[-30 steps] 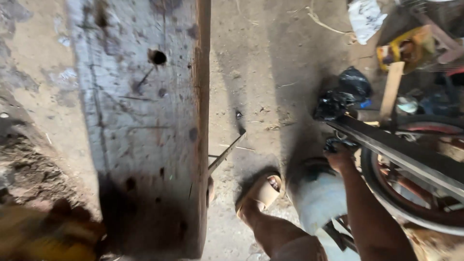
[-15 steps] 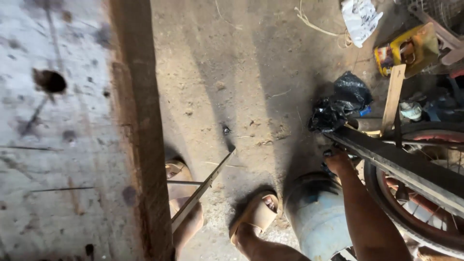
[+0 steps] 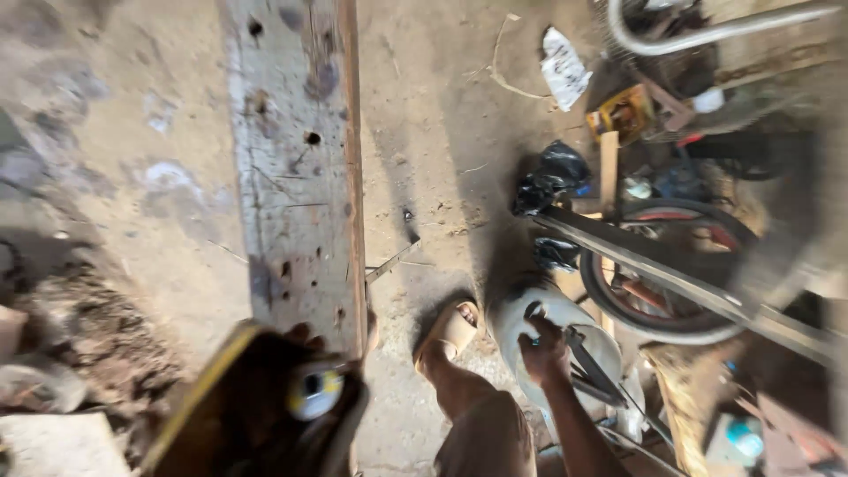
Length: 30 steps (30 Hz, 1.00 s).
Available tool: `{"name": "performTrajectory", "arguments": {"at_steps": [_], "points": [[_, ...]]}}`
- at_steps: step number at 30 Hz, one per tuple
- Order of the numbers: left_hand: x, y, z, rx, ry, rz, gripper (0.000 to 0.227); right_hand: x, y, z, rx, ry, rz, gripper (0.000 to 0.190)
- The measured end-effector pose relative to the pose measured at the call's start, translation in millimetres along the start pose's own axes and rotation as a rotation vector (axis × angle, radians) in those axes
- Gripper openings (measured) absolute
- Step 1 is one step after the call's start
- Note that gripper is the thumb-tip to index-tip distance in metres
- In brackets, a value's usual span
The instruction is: The person searches through several small metal tins on a cluttered workbench, moving items aside and inspecting contents. They pick up a small metal part from one tin, examine it, and then walk toward a red motorcycle while holding the part.
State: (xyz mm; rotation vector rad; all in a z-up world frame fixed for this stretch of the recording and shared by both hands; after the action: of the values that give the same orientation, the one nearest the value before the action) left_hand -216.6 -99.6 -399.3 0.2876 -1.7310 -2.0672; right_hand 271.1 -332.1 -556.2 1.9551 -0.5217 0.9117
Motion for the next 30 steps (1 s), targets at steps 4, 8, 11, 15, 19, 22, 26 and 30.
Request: {"name": "performTrajectory", "arguments": {"at_steps": [4, 8, 11, 15, 19, 22, 26, 30], "points": [[-145.8, 174.7, 45.8, -0.059, -0.070, -0.068, 0.049, 103.0, 149.7, -57.5, 0.312, -0.213, 0.265, 0.034], [-256.0, 376.6, 16.3, 0.173, 0.004, -0.308, 0.061, 242.6, 255.4, -125.8, 0.235, -0.608, 0.292, 0.028], [-284.6, 426.6, -23.9, 0.336, -0.104, -1.017, 0.092, 358.4, 304.7, -161.7, 0.427, -0.612, 0.515, 0.030], [-328.3, 506.6, -58.4, 0.323, -0.256, -1.631, 0.085, 488.6, 346.2, -200.1, 0.582, -0.528, 0.766, 0.032], [-371.9, 545.2, -91.8, 0.512, -0.354, -1.594, 0.088, 551.7, 359.9, -203.7, 0.563, -0.673, 1.106, 0.012], [-406.5, 562.0, -112.2, 0.603, -0.470, -1.614, 0.090, 580.6, 353.0, -205.7, 0.551, -1.019, 1.198, 0.020], [-468.7, 550.9, -125.7, 0.608, -0.646, -1.563, 0.091, 597.0, 322.7, -191.0, 0.578, -1.234, 1.143, 0.023], [-553.0, 527.1, -128.9, 0.663, -0.669, -1.538, 0.073, 612.4, 275.5, -205.6, 0.328, -1.096, 1.169, 0.026]]}}
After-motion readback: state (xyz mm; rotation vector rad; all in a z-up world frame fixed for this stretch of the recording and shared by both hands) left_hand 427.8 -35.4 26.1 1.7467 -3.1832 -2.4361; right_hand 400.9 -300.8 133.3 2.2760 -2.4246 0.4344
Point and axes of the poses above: each hand's wrist, its own y-axis away from the middle knuckle, its own x-axis out of the back of the hand, z = x × y, the point moved 3 cm from there along -y, towards the middle knuckle, and after that the axes turned 13 degrees about x, right-handed, at the moved point
